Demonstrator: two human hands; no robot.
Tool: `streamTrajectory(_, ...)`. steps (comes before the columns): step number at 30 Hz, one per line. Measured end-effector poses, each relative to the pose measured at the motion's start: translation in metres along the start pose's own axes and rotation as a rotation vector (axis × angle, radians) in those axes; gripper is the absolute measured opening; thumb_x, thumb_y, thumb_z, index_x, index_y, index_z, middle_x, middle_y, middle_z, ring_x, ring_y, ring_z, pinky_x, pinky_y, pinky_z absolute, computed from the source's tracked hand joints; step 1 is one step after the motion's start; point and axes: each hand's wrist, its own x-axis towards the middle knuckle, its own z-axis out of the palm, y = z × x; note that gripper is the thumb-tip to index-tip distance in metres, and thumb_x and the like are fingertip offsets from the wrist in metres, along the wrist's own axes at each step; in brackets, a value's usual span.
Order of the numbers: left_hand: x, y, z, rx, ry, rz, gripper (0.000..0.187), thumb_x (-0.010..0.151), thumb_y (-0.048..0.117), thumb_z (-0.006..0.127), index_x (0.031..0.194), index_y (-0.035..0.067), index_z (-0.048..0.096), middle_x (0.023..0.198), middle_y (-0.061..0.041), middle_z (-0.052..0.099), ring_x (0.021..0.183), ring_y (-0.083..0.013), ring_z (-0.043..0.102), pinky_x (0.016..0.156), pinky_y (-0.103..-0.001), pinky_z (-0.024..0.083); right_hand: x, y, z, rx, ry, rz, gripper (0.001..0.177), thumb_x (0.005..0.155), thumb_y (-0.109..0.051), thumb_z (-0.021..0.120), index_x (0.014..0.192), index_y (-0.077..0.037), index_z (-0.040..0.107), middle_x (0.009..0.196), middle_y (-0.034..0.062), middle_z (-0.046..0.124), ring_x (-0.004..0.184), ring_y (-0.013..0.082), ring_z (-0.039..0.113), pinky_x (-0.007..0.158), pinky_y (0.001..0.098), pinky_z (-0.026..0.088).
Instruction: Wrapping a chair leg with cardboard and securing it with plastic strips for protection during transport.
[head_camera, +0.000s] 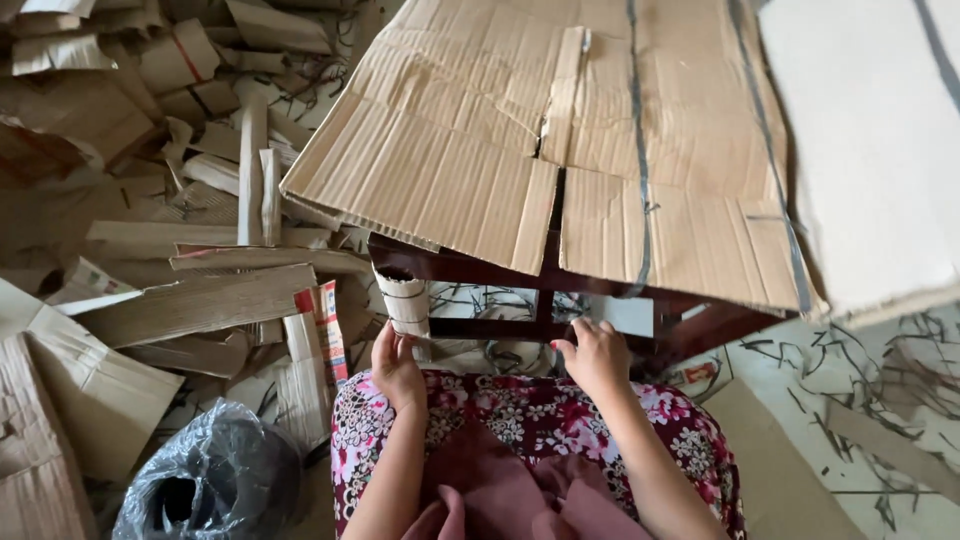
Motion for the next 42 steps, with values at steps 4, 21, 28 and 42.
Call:
streamTrajectory(4,0.016,0.005,0.007,0.001,0.002,-0.011,0.045,0.087,-0.012,0.074,0.127,0.008,0.072,0.119,-0.012,0.070,0.111,-0.0263,0.070,0.095,-0.037,0.060,-0.009,-0.022,-0.022,0.011,0.054,0.014,0.044,0.077,-0.045,0.082,0.103,-0.010,0.075,0.087,0.0096,0.074,0.082,0.0318,0.072,0.073,0.0430,0.058)
streamTrajectory(21,0.026,0.068,-0.076,0.771,-0.312,0.304,0.036,0.075,0.017,0.081,0.111,0.019,0.075,0.129,-0.007,0.066,0.124,-0.0311,0.063,0.106,-0.043,0.051,-0.009,-0.079,-0.056,0.271,0.464,-0.199,0.043,0.083,-0.018,0.085,0.123,-0.007,0.075,0.115,0.0158,0.074,0.087,0.0369,0.068,0.077,0.0431,0.055)
streamTrajectory(28,0.049,0.009,-0.167,0.740,-0.141,-0.170,0.034,0.091,0.019,0.063,0.122,0.004,0.065,0.136,-0.017,0.062,0.127,-0.0333,0.058,0.105,-0.040,0.046,-0.064,-0.144,-0.050,0.498,0.213,-0.365,0.035,0.081,0.003,0.075,0.115,-0.002,0.073,0.130,0.0151,0.067,0.109,0.0291,0.066,0.091,0.0355,0.057)
streamTrajectory(42,0.109,-0.006,-0.107,1.096,-0.691,-0.884,0.085,0.091,0.073,0.025,0.155,0.021,0.043,0.173,-0.012,-0.015,0.157,-0.0423,-0.015,0.122,-0.066,-0.004,-0.084,-0.198,-0.036,0.588,-0.067,-0.412,0.025,0.076,-0.003,0.074,0.100,-0.008,0.077,0.113,0.0024,0.074,0.097,0.0219,0.068,0.087,0.0318,0.058)
